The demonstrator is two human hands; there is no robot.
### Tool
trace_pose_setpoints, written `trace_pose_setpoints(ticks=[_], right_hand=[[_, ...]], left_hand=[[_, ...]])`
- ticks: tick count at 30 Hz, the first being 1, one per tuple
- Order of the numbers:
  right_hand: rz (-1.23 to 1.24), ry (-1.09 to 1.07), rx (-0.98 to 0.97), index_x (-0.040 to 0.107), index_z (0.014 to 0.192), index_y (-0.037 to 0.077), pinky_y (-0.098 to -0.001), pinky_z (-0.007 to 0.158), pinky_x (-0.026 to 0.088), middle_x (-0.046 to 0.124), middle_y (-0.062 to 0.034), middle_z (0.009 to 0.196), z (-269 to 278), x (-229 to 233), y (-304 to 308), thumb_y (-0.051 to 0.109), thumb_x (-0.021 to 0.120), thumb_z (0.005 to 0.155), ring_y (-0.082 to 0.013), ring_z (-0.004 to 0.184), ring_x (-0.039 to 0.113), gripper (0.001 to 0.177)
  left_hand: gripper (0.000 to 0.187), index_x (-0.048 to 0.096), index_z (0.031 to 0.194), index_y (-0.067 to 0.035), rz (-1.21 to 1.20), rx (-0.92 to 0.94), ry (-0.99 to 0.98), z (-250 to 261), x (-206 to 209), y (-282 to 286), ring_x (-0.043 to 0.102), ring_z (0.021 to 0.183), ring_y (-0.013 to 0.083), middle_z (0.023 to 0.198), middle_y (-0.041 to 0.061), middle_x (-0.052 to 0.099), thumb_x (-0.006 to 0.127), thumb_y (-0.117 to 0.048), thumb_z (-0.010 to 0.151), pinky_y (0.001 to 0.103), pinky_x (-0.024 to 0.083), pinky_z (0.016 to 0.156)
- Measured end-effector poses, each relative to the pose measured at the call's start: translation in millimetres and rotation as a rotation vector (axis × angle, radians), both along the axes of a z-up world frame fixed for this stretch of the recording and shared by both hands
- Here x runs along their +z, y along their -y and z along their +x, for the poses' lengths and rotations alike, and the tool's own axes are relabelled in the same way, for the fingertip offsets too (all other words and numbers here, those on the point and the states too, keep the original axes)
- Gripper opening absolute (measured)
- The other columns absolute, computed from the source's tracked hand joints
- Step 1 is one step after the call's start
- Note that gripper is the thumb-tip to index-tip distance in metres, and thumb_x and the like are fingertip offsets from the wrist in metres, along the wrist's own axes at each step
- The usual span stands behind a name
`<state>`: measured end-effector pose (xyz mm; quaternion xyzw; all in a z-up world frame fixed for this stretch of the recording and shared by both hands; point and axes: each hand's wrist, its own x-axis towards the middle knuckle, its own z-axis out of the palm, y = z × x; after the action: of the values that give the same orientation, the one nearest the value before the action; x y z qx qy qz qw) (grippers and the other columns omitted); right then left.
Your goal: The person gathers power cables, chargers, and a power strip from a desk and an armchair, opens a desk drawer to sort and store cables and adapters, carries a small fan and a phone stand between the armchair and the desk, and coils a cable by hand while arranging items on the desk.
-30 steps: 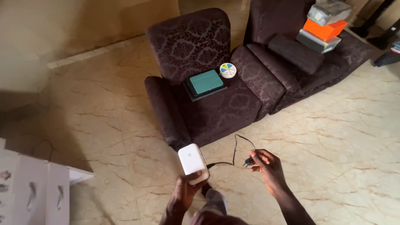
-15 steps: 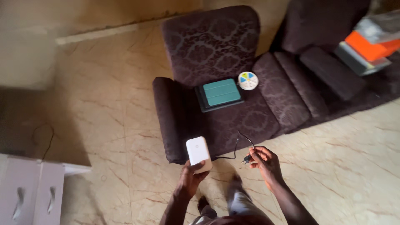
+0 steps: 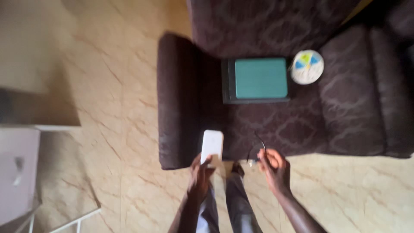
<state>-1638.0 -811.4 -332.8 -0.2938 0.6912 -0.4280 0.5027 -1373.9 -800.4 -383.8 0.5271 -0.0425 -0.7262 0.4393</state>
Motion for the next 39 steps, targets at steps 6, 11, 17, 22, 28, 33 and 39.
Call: trace_pose_setpoints(ticks=[6,11,17,22,28,33,39], right_hand=[[0.037,-0.143,0.123,0.069,0.108,0.0,-0.0251,0.064,0.056,0.075,-0.0076,0.087,12.9,-99.2,41.3,0.024,0.071,0.094,-0.0103,0.075,0.071,0.027],[0.081,-0.179,0.164,0.071,0.106,0.0,-0.0256,0.059,0.05,0.073,-0.0077,0.081,29.6,-146.7,50.9,0.022,0.073,0.094,-0.0107,0.067,0.064,0.025],[0.148,-0.265,0.247,0.071,0.1,0.002,-0.0263,0.057,0.052,0.075,-0.004,0.079,41.0,-150.9,43.4,0.022,0.075,0.09,-0.0092,0.064,0.066,0.023],[0.236,-0.445,0.348,0.071,0.098,0.004,-0.0282,0.056,0.052,0.073,-0.0036,0.075,42.8,-136.7,47.9,0.023,0.075,0.091,-0.0114,0.057,0.066,0.021],[0.301,-0.288,0.394,0.071,0.109,0.009,-0.0318,0.051,0.046,0.064,-0.0047,0.066,42.9,-156.0,50.8,0.015,0.062,0.095,-0.0106,0.054,0.055,0.017],[0.1,-0.269,0.523,0.071,0.104,0.003,-0.0331,0.058,0.047,0.064,-0.0058,0.072,48.6,-214.3,59.1,0.01,0.059,0.099,-0.0144,0.064,0.057,0.014],[-0.216,-0.614,0.64,0.072,0.101,0.001,-0.044,0.074,0.054,0.072,-0.0201,0.097,50.9,-282.2,55.7,0.015,0.073,0.087,-0.0378,0.088,0.069,0.019]], left_hand=[[0.059,0.058,0.139,-0.003,0.022,0.111,0.017,-2.0,-125.7,27.6,0.065,0.111,0.0279,0.118,0.016,0.067,0.073,-0.031,0.088,0.042,0.056,0.092],[0.063,0.058,0.128,0.009,0.183,0.179,0.132,-15.8,-188.9,40.8,0.07,0.101,0.0262,0.113,0.019,0.069,0.076,-0.037,0.089,0.04,0.06,0.087],[0.058,0.069,0.128,0.003,0.241,-0.328,0.939,-25.7,-172.5,37.0,0.072,0.101,0.0399,0.11,0.028,0.074,0.068,-0.047,0.099,0.048,0.055,0.087],[0.071,0.044,0.145,0.008,-0.102,-0.584,1.27,-31.1,-107.3,26.7,0.053,0.128,0.047,0.14,0.033,0.051,0.068,-0.029,0.09,0.051,0.048,0.106],[0.085,0.025,0.154,0.007,-0.449,-0.999,1.263,-25.3,-61.3,21.6,0.016,0.154,0.0428,0.165,0.027,0.016,0.068,-0.015,0.084,0.054,0.023,0.12],[0.095,0.016,0.157,0.005,-0.391,-1.188,1.243,-20.3,-71.7,37.5,0.008,0.157,0.0369,0.169,0.021,0.007,0.068,-0.014,0.081,0.056,0.021,0.12],[0.1,0.009,0.159,0.004,-0.331,-1.368,1.275,-19.5,-71.2,39.9,0.005,0.157,0.0326,0.171,0.019,0.002,0.069,-0.014,0.081,0.055,0.019,0.122]])
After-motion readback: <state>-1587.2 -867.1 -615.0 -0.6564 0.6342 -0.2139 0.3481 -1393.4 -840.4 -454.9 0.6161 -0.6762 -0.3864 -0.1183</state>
